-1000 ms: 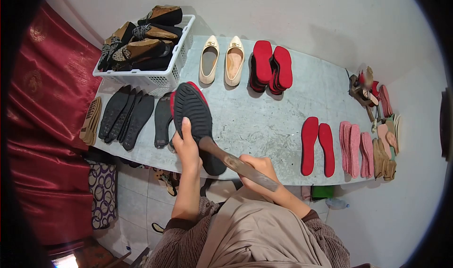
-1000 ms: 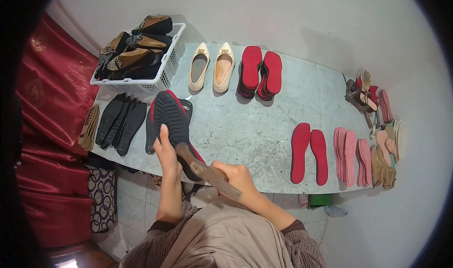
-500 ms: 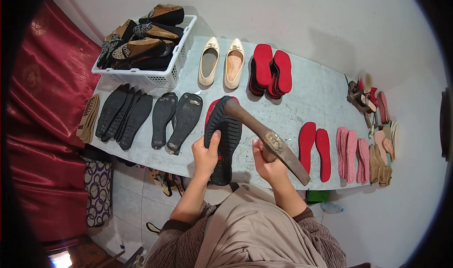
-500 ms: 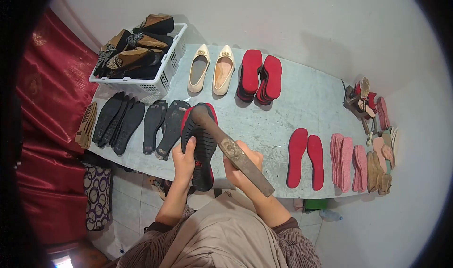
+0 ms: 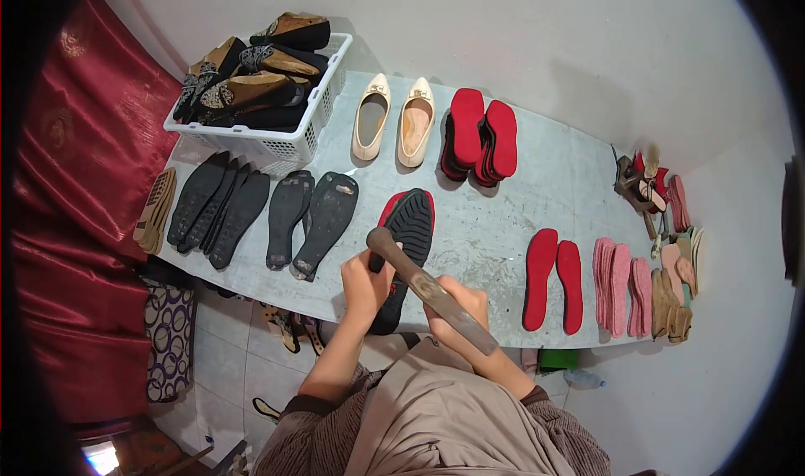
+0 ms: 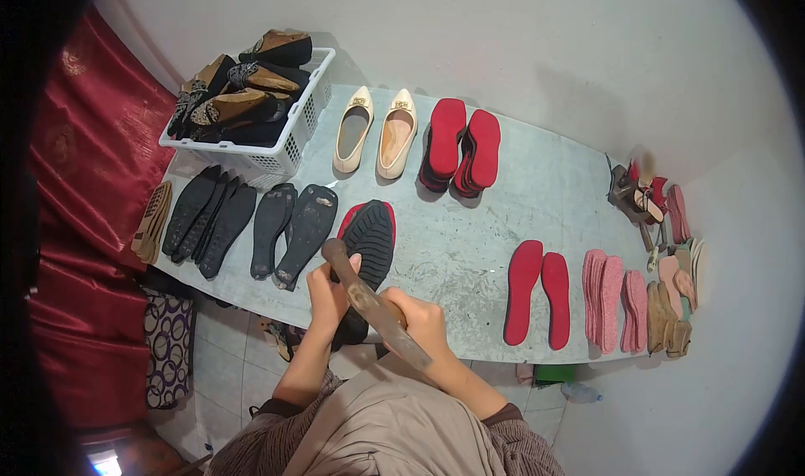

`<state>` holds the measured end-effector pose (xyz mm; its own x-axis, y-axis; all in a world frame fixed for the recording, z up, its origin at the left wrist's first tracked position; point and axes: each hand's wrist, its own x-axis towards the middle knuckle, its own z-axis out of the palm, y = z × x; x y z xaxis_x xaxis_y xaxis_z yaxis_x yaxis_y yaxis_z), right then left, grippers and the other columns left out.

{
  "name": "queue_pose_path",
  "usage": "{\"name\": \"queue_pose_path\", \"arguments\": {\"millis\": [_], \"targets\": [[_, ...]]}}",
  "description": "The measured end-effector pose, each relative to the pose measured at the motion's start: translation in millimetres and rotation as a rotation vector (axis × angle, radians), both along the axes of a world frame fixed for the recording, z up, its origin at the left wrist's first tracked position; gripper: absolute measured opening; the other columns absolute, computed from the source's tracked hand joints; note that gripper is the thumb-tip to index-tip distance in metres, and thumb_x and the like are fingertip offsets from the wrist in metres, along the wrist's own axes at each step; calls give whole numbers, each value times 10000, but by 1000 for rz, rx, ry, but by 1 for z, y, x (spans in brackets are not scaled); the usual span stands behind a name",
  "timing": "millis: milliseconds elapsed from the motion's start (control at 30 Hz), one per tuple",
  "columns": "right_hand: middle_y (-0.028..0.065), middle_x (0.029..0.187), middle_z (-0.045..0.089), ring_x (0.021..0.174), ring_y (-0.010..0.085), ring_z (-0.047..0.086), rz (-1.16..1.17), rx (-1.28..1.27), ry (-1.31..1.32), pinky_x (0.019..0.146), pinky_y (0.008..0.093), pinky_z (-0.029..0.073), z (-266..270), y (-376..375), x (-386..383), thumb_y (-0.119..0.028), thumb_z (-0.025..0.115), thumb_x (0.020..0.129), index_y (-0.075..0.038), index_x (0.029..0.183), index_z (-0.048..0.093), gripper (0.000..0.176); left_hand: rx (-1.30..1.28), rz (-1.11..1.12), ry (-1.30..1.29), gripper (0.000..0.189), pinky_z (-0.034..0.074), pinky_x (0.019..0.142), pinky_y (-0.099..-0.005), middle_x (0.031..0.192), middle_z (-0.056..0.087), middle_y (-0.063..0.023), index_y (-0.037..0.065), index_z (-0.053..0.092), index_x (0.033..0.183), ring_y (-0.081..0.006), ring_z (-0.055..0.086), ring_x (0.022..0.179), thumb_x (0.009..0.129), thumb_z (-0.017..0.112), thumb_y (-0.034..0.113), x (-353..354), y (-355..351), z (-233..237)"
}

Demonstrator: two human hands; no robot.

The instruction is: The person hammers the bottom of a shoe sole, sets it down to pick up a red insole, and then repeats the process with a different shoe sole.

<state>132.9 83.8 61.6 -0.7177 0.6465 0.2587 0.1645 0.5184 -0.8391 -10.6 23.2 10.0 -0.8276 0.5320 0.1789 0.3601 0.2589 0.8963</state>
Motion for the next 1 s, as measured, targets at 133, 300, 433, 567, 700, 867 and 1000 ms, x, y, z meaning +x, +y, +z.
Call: {"name": "queue_pose_path", "arguments": {"millis": [133,300,433,567,700,867,1000], "targets": [[116,616,562,554,299,579,40,-95,-99,497,327,433,7,-2,1,-132,660,667,-100,875,578,226,-6,-3,62,310,380,439,-342,500,531,-154,-34,587,634,-236,524,421,764,684,230,-1,-1,10],[148,623,557,562,320,587,-32,-63,30,501,335,442,2,0,-2,-55,606,699,-62,846,563,153,140,8,22,346,375,436,-328,475,516,-126,-30,576,624,-211,522,414,800,652,258,0,-2,1],[155,610,551,556,325,591,-120,89,6,495,323,446,11,15,-12,-14,586,715,-59,829,559,125,100,-19,-145,382,375,455,-299,482,497,-87,-34,566,639,-119,466,451,822,627,296,0,-6,5],[140,602,554,533,314,585,-222,105,166,479,319,436,-3,20,-15,-10,591,716,-60,828,554,128,140,-24,-85,406,376,468,-300,484,488,-83,-45,560,646,-106,443,474,835,612,311,1,-6,8],[134,594,540,532,320,573,-94,49,12,484,326,433,11,23,-8,-35,598,705,-72,828,556,135,177,5,-143,413,379,478,-300,495,496,-83,-53,560,655,-99,445,495,843,604,313,0,-4,14],[140,559,499,483,297,555,-43,49,24,456,322,422,-1,-4,-2,14,586,694,-35,736,517,94,260,150,-191,399,382,513,-288,545,511,-50,-68,559,692,-94,436,549,866,580,291,-10,-6,11],[128,612,560,554,312,581,33,-98,-43,501,322,441,-5,-3,1,-69,602,689,-76,861,558,178,273,256,-164,379,419,606,-279,661,583,-83,-87,589,799,-102,487,636,883,557,281,-13,-4,8]]}}
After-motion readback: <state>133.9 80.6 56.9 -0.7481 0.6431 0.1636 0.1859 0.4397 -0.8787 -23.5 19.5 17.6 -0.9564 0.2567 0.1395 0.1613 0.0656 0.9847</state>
